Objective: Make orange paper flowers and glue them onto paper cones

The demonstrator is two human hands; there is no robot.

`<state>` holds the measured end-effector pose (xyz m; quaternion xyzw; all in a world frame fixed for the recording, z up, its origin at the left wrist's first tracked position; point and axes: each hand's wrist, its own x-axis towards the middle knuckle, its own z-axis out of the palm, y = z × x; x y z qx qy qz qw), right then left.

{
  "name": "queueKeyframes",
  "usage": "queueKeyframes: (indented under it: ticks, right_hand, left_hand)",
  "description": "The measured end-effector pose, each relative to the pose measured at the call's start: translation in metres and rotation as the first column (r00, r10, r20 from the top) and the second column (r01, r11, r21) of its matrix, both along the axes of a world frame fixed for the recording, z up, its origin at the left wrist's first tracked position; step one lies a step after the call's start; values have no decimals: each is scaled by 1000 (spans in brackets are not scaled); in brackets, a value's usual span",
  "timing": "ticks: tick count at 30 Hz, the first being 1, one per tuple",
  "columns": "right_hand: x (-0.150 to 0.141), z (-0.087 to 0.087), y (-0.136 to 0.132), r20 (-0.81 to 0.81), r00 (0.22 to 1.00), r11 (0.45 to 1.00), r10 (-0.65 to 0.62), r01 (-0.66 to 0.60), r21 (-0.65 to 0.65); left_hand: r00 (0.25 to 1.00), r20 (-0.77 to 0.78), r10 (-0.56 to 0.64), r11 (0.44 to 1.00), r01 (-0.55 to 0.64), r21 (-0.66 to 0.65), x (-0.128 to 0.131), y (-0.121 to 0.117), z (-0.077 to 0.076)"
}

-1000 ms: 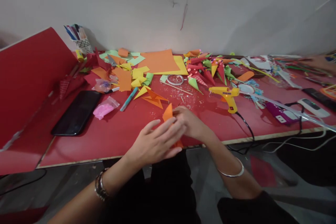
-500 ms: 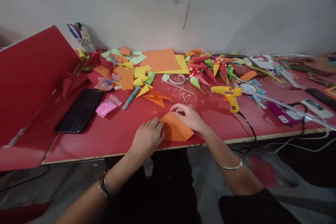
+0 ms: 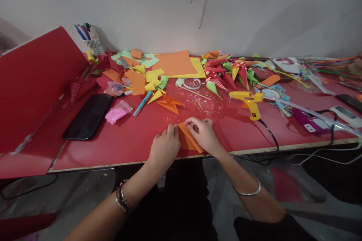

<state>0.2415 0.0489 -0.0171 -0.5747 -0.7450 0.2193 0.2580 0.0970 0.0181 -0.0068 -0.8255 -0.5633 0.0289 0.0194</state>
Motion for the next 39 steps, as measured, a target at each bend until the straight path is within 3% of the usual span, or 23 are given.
queueKeyframes:
  ticks: [9,13,19,39]
  right_hand:
    - [6,-5,-8,62,997,996,-37,31,89]
    - [11,2,-11,17,996,996,-82,82,17]
    - [14,9,-19,-77,997,993,12,-21,-113]
    - [66,1,-42,117,981,988,-153,150,40]
  left_hand:
    - [991,-127,-48,998,44,-33,9,-2,7]
    - [988,-149,-44,998,36,-55,11,-3,10]
    - [988,-147,-44,999,42,-14,10,-5,7]
    - [984,-173,-51,999,53,5,10,-7,10]
